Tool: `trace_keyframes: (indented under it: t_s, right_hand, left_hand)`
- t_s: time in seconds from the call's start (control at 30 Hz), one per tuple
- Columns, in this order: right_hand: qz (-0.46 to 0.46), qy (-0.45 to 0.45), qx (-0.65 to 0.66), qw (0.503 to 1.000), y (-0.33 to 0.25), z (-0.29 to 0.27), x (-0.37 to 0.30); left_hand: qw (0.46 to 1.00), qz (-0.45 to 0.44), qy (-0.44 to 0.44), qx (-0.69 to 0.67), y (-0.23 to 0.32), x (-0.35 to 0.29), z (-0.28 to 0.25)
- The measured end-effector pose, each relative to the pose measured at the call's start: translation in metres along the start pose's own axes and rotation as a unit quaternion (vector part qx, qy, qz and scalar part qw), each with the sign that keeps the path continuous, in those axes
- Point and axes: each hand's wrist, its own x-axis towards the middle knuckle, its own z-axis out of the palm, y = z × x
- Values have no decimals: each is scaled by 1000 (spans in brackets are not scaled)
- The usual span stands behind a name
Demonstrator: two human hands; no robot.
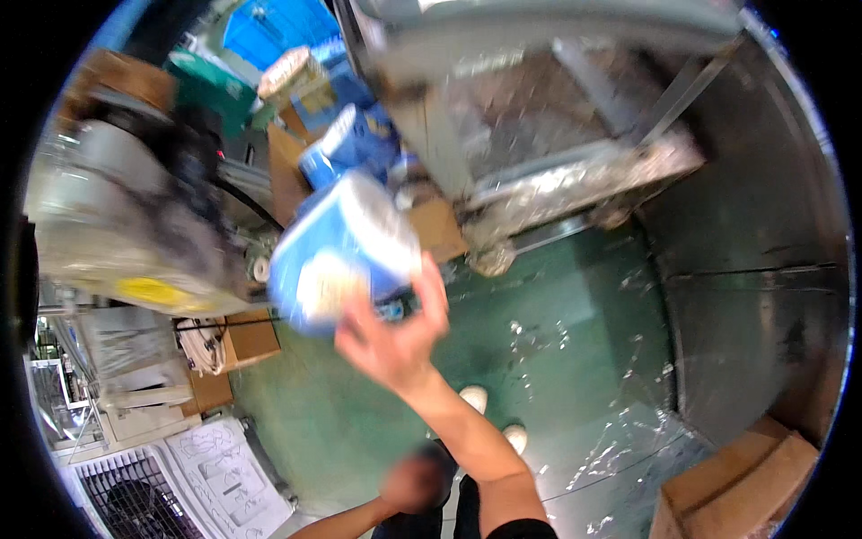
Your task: The person places packages of toilet paper into gray shipping bags on a metal table. They fold the bags closed and move them aside, repeating the process with additional packages. A coworker is visible working nearby.
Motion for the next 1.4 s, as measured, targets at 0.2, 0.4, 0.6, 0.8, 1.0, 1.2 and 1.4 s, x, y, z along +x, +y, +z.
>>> trace_keyframes:
  t_s: [0.2,0.4,0.6,0.8,1.0,1.2,1.4]
  right_hand:
    - [97,-365,-32,925,-64,-58,66]
    - [271,-653,-130,695,-122,-306,10]
    - [433,-576,-299,626,-101,-450,64]
    - [390,-389,-258,794,-75,-454,232]
    - [397,-191,-122,889,17,-434,384]
    - [318,-166,-162,919,110,-407,523]
    - [304,-401,-48,863,113,-371,554]
  left_hand:
    - [985,63,-34,157,105,-43,-56]
    - [932,330,145,-41,316,-71,-289]
    - [850,402,342,15,480,27,-516]
    - [791,326,501,130,545,203,-651]
    - [811,182,477,287,541,314,-710]
    - [872,62,403,270,574,396,-683]
    - [825,208,486,199,606,411,-671]
